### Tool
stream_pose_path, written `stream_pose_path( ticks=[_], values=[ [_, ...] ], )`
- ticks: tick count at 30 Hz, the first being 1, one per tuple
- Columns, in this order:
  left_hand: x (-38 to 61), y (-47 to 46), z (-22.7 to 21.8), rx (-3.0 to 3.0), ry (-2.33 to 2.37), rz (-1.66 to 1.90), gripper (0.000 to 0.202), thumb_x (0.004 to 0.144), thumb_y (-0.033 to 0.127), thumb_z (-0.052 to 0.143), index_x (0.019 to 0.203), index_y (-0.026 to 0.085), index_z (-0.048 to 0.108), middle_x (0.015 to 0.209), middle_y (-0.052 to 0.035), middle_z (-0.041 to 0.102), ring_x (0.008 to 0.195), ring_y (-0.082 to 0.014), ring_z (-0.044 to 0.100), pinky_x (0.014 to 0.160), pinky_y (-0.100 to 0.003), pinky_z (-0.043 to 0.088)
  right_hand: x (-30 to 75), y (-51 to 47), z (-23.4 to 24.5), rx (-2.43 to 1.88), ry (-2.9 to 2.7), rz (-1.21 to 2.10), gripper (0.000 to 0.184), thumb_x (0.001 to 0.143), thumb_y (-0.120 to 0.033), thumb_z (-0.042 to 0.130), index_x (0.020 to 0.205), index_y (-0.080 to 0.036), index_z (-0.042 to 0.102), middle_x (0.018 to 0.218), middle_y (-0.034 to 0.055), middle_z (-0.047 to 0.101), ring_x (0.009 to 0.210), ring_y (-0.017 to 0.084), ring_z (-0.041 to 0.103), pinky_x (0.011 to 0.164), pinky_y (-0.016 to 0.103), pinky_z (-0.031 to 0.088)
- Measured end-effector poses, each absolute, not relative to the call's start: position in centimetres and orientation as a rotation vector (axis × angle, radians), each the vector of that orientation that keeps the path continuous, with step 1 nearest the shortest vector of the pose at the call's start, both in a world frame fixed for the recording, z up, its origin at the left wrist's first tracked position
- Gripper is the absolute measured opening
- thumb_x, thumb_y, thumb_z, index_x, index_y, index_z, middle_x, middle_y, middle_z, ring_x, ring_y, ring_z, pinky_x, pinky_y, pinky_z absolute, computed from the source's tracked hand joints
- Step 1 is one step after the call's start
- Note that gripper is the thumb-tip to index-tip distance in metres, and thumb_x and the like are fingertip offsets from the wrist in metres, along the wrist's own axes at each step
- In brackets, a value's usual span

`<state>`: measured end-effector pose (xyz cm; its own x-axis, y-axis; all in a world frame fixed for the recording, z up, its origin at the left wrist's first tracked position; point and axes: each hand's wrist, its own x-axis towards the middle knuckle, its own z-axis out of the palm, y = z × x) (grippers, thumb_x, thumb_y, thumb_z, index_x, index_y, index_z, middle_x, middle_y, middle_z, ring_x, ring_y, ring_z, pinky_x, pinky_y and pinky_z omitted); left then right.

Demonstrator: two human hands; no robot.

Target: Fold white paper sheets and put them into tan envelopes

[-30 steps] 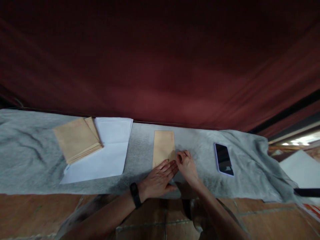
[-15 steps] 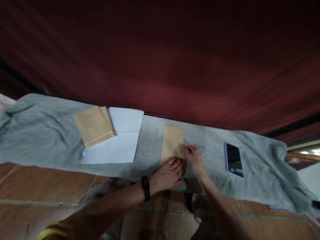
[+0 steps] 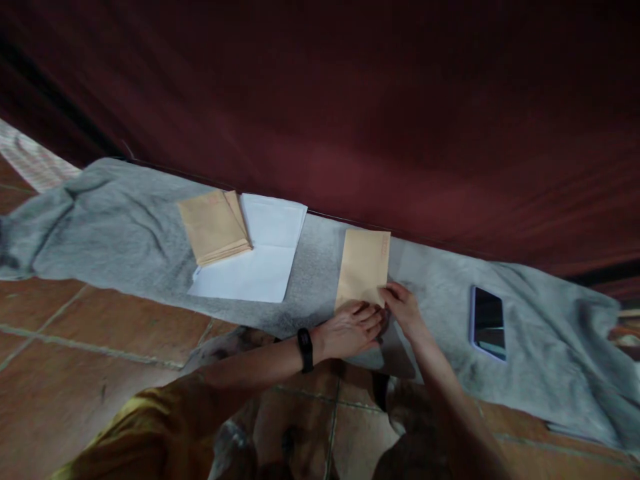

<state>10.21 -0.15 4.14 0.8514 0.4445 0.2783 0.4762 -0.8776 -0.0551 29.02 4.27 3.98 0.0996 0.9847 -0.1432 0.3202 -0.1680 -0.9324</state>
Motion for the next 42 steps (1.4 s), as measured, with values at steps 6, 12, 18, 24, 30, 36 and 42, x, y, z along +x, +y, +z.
stream_pose_path(
  ticks=[6, 12, 18, 24, 30, 36, 42],
  values=[
    [9.4, 0.9, 5.5, -2.737, -0.903, -0.428, 0.05, 0.103, 0.019, 0.046, 0.153, 0.019, 0.045, 0.161, -0.0078, 0.046, 0.144, -0.0231, 0.046, 0.118, -0.039, 0.036, 28.3, 4.1, 5.1, -1.387, -0.848, 1.283, 0.035, 0.061, -0.048, 0.079, 0.079, -0.02, 0.069, 0.073, -0.0013, 0.071, 0.069, 0.016, 0.061, 0.067, 0.027, 0.047],
    [8.6, 2.5, 5.9, -2.68, -0.994, -0.408, 0.053, 0.096, 0.005, 0.044, 0.147, 0.016, 0.054, 0.14, -0.0102, 0.066, 0.127, -0.0239, 0.061, 0.106, -0.039, 0.048, 27.8, 4.0, 6.4, -1.328, -0.751, 1.38, 0.038, 0.063, -0.049, 0.079, 0.085, -0.019, 0.07, 0.073, -0.0012, 0.07, 0.065, 0.014, 0.061, 0.062, 0.025, 0.048],
    [8.9, 3.4, 5.5, -2.644, -0.971, -0.465, 0.062, 0.09, -0.002, 0.039, 0.145, 0.02, 0.057, 0.149, -0.0079, 0.06, 0.129, -0.0244, 0.061, 0.1, -0.04, 0.052, 28.3, 2.6, 7.5, -1.154, -0.933, 1.664, 0.046, 0.069, -0.05, 0.079, 0.106, -0.024, 0.07, 0.096, 0.0016, 0.075, 0.08, 0.02, 0.067, 0.058, 0.027, 0.055],
    [10.9, 3.9, 5.4, -2.619, -0.803, -0.738, 0.046, 0.101, 0.023, 0.047, 0.147, 0.02, 0.055, 0.154, -0.0076, 0.055, 0.136, -0.0281, 0.055, 0.107, -0.043, 0.048, 32.6, 2.0, 8.2, -1.186, -0.959, 1.487, 0.046, 0.074, -0.054, 0.076, 0.107, -0.022, 0.068, 0.092, 0.001, 0.072, 0.076, 0.016, 0.065, 0.06, 0.025, 0.054],
    [11.2, 4.3, 4.0, -2.635, -0.76, -0.815, 0.042, 0.102, 0.025, 0.046, 0.142, 0.022, 0.059, 0.157, -0.0064, 0.051, 0.134, -0.0238, 0.058, 0.104, -0.038, 0.053, 39.2, 1.0, 7.7, -1.605, -1.036, 1.163, 0.03, 0.083, -0.047, 0.066, 0.094, -0.019, 0.065, 0.072, -0.0034, 0.061, 0.064, 0.013, 0.058, 0.054, 0.022, 0.05],
    [10.7, 4.6, 3.0, -2.663, -0.794, -0.817, 0.035, 0.101, 0.023, 0.044, 0.128, 0.024, 0.067, 0.151, -0.0042, 0.058, 0.125, -0.0188, 0.065, 0.099, -0.031, 0.057, 42.1, -0.7, 6.0, -2.116, -1.115, 0.749, 0.032, 0.09, -0.022, 0.053, 0.118, -0.016, 0.067, 0.084, 0.006, 0.073, 0.08, 0.021, 0.071, 0.064, 0.026, 0.051],
    [10.9, 4.7, 2.9, -2.658, -0.773, -0.807, 0.035, 0.102, 0.024, 0.043, 0.127, 0.024, 0.068, 0.15, -0.0045, 0.06, 0.121, -0.018, 0.067, 0.094, -0.031, 0.059, 41.6, -1.9, 5.6, -2.657, -1.455, 0.142, 0.035, 0.098, -0.022, 0.051, 0.129, -0.016, 0.066, 0.094, 0.0145, 0.08, 0.09, 0.028, 0.078, 0.072, 0.03, 0.053]
  ],
)
